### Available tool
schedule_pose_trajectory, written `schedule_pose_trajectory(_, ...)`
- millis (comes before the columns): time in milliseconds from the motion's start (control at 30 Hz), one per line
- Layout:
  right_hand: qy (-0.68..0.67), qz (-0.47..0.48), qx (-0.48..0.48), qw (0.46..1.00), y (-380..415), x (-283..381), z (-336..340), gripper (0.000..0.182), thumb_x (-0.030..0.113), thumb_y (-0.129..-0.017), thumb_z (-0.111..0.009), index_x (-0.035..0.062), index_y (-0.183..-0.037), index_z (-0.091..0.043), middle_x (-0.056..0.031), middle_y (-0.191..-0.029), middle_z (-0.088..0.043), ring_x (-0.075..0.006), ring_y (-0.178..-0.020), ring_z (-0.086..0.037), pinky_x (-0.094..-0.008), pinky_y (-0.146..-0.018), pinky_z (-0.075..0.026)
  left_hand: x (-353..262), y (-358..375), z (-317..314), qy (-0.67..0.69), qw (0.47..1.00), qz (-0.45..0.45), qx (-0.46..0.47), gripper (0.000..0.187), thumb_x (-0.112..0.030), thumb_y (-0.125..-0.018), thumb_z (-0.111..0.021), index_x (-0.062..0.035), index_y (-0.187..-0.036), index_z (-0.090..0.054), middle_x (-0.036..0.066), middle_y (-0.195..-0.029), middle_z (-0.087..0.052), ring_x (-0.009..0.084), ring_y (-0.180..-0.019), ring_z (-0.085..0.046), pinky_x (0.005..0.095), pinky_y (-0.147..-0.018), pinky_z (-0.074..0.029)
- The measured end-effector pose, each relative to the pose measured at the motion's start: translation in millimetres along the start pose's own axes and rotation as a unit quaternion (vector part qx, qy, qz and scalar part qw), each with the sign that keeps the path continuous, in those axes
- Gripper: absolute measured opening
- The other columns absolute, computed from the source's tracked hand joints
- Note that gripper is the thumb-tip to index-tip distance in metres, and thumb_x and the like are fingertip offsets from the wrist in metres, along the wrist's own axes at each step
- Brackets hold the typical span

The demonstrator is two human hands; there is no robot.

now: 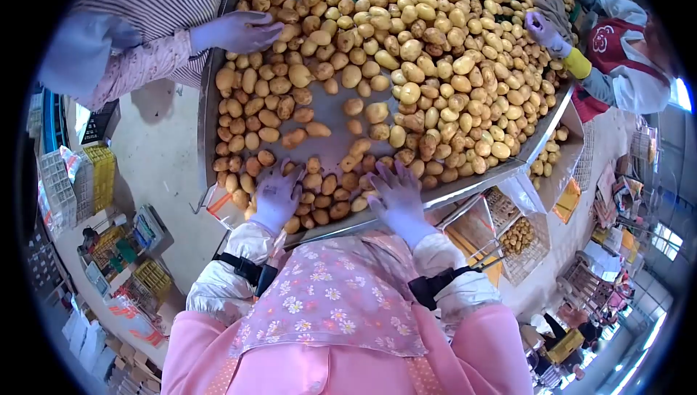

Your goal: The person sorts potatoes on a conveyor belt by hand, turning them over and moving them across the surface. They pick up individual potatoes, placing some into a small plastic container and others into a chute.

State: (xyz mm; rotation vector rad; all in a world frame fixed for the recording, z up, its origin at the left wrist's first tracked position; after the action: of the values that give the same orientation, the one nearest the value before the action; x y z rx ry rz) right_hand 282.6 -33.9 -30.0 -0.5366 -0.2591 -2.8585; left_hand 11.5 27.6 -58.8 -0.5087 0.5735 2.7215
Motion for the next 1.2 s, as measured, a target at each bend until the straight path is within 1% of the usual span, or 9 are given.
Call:
schedule_pose_trajectory(333, -0.021, -0.011, -0.186, 0.982, -249, 70, 4, 0.043, 0.016, -0.087, -0.065, 0.0149, -0.13, -0.062, -0.0143, -0.13, -0.06, -0.0381, -0.111, -0.063, -0.0487, -0.091, -0.054, 21, 32, -7, 0.044, 0.99, -0.037, -0.132, 0.072, -0.021, -0.083, -0.077, -0.0062, -0.148, -0.049, 0.026, -0.142, -0.051, 0.0452, -0.121, -0.057, 0.0503, -0.102, -0.049)
schedule_pose_trajectory(500, -0.16, -0.022, 0.109, 0.981, -190, 76, -19, 0.044, 0.018, -0.089, -0.063, 0.0144, -0.132, -0.062, -0.0191, -0.128, -0.062, -0.0319, -0.118, -0.062, -0.0431, -0.096, -0.052, 53, 47, -22, 0.139, 0.978, 0.061, -0.144, 0.066, -0.013, -0.087, -0.068, 0.0003, -0.148, -0.046, 0.029, -0.138, -0.054, 0.0475, -0.124, -0.053, 0.0516, -0.105, -0.045)
schedule_pose_trajectory(600, -0.247, -0.024, -0.116, 0.962, -112, 39, -17, 0.038, 0.018, -0.091, -0.064, 0.013, -0.129, -0.061, -0.0168, -0.124, -0.063, -0.0302, -0.113, -0.063, -0.04, -0.095, -0.053, 50, 44, -15, 0.091, 0.969, 0.002, -0.228, 0.057, -0.006, -0.09, -0.059, 0.0014, -0.145, -0.048, 0.029, -0.127, -0.06, 0.0465, -0.113, -0.058, 0.0499, -0.097, -0.05)
schedule_pose_trajectory(667, -0.282, -0.002, -0.174, 0.943, -71, 40, -5, 0.039, 0.017, -0.093, -0.064, 0.0131, -0.131, -0.058, -0.0133, -0.124, -0.064, -0.0293, -0.11, -0.064, -0.0394, -0.093, -0.054, 29, 39, -16, 0.57, 0.79, 0.191, -0.119, 0.053, -0.004, -0.094, -0.053, 0.0004, -0.147, -0.048, 0.023, -0.116, -0.061, 0.0436, -0.113, -0.057, 0.046, -0.102, -0.046)
schedule_pose_trajectory(733, -0.773, -0.308, -0.183, 0.523, -27, 31, -32, 0.043, 0.019, -0.1, -0.059, 0.0117, -0.142, -0.049, -0.0092, -0.14, -0.058, -0.0233, -0.119, -0.061, -0.0389, -0.099, -0.051, -50, 12, 1, 0.439, 0.888, 0.07, -0.118, 0.046, -0.01, -0.1, -0.05, -0.0003, -0.145, -0.049, 0.019, -0.119, -0.062, 0.0377, -0.109, -0.061, 0.0414, -0.095, -0.049)
schedule_pose_trajectory(867, -0.863, -0.276, -0.215, 0.365, 5, -13, -50, 0.043, 0.032, -0.105, -0.059, 0.0139, -0.142, -0.047, -0.0048, -0.134, -0.056, -0.0202, -0.12, -0.057, -0.0359, -0.102, -0.049, -185, -38, 30, 0.13, 0.914, -0.349, -0.162, 0.039, -0.012, -0.103, -0.052, -0.0049, -0.14, -0.052, 0.018, -0.13, -0.061, 0.0273, -0.116, -0.063, 0.0322, -0.082, -0.056)
schedule_pose_trajectory(967, -0.272, -0.294, -0.339, 0.851, 60, -122, 75, 0.045, 0.024, -0.095, -0.073, 0.0114, -0.135, -0.058, -0.0065, -0.107, -0.066, -0.0214, -0.095, -0.065, -0.0363, -0.088, -0.055, -169, -125, 38, 0.299, 0.921, -0.243, -0.062, 0.045, -0.02, -0.098, -0.059, -0.0061, -0.14, -0.053, 0.021, -0.145, -0.053, 0.0346, -0.122, -0.061, 0.0412, -0.097, -0.054)
schedule_pose_trajectory(1100, 0.189, -0.343, -0.381, 0.837, 136, -218, 182, 0.06, 0.018, -0.095, -0.069, 0.0018, -0.148, -0.046, -0.0196, -0.139, -0.056, -0.0336, -0.115, -0.063, -0.0401, -0.099, -0.052, -105, -217, 31, 0.021, 0.989, -0.12, -0.079, 0.047, -0.015, -0.092, -0.065, -0.0137, -0.138, -0.058, 0.017, -0.149, -0.049, 0.031, -0.122, -0.061, 0.0431, -0.1, -0.053)
schedule_pose_trajectory(1200, -0.118, -0.346, -0.402, 0.839, 131, -229, 134, 0.044, 0.014, -0.103, -0.058, 0.0008, -0.143, -0.05, -0.0159, -0.135, -0.061, -0.0263, -0.127, -0.057, -0.0362, -0.11, -0.044, -106, -213, 29, -0.001, 0.996, -0.079, -0.03, 0.045, -0.012, -0.088, -0.068, -0.0176, -0.133, -0.062, 0.015, -0.141, -0.053, 0.0337, -0.121, -0.061, 0.045, -0.101, -0.052)
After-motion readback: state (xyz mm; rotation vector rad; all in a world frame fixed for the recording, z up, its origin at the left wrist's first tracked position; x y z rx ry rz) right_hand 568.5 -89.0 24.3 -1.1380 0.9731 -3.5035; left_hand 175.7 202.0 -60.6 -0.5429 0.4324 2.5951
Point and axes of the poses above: each hand's wrist, its own y-axis away from the middle knuckle, its own z-axis out of the back of the hand, x = y × z, the point moved 5 cm from there along -y, towards the middle knuckle
